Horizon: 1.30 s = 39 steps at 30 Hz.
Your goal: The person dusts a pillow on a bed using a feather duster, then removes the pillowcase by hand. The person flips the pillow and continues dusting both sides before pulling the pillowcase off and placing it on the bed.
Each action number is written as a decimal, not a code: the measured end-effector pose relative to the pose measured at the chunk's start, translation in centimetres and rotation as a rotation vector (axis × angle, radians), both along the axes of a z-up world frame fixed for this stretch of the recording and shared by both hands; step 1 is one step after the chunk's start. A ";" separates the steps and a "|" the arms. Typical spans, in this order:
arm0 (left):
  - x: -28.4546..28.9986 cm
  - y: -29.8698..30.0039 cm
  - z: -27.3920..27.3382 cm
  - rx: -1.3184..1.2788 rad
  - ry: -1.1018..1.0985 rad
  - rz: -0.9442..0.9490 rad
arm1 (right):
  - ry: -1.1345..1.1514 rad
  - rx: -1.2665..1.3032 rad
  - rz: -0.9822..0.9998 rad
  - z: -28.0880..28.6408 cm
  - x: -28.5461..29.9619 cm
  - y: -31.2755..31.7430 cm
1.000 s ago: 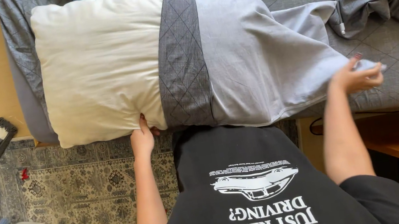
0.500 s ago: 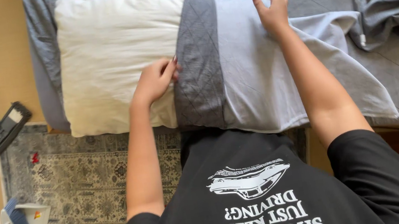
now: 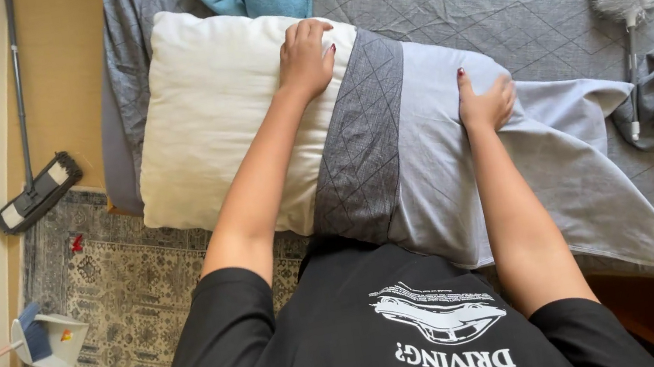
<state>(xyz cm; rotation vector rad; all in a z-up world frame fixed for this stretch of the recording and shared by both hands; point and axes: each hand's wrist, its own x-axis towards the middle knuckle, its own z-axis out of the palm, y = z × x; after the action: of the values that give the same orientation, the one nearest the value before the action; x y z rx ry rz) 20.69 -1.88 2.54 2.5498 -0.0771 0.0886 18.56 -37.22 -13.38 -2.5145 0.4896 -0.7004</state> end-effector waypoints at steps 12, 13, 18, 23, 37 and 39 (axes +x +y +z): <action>7.2 -2.2 -6.7 0.248 0.368 -0.154 | 0.068 -0.033 0.210 9.5 -7.6 0.0; 7.6 -1.9 -7.1 0.244 0.370 -0.166 | 0.072 -0.038 0.200 10.9 -8.7 0.0; 7.9 -0.1 -4.0 0.160 0.270 -0.313 | -0.093 0.036 0.330 19.5 -12.6 1.2; 4.6 1.4 -2.8 0.203 0.173 -0.309 | -0.060 -0.020 0.418 21.6 -12.1 0.0; -5.9 2.9 4.2 0.154 -0.464 -0.105 | 0.137 0.514 0.517 13.3 3.6 -4.0; -6.3 3.6 6.6 0.047 -0.451 -0.018 | -0.057 0.165 0.559 16.3 4.0 -4.7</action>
<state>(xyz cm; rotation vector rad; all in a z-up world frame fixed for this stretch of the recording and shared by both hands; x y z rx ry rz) 14.39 1.71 9.13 2.5279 -0.2774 0.6595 22.59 -41.87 2.88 -2.3035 -0.1731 -0.4851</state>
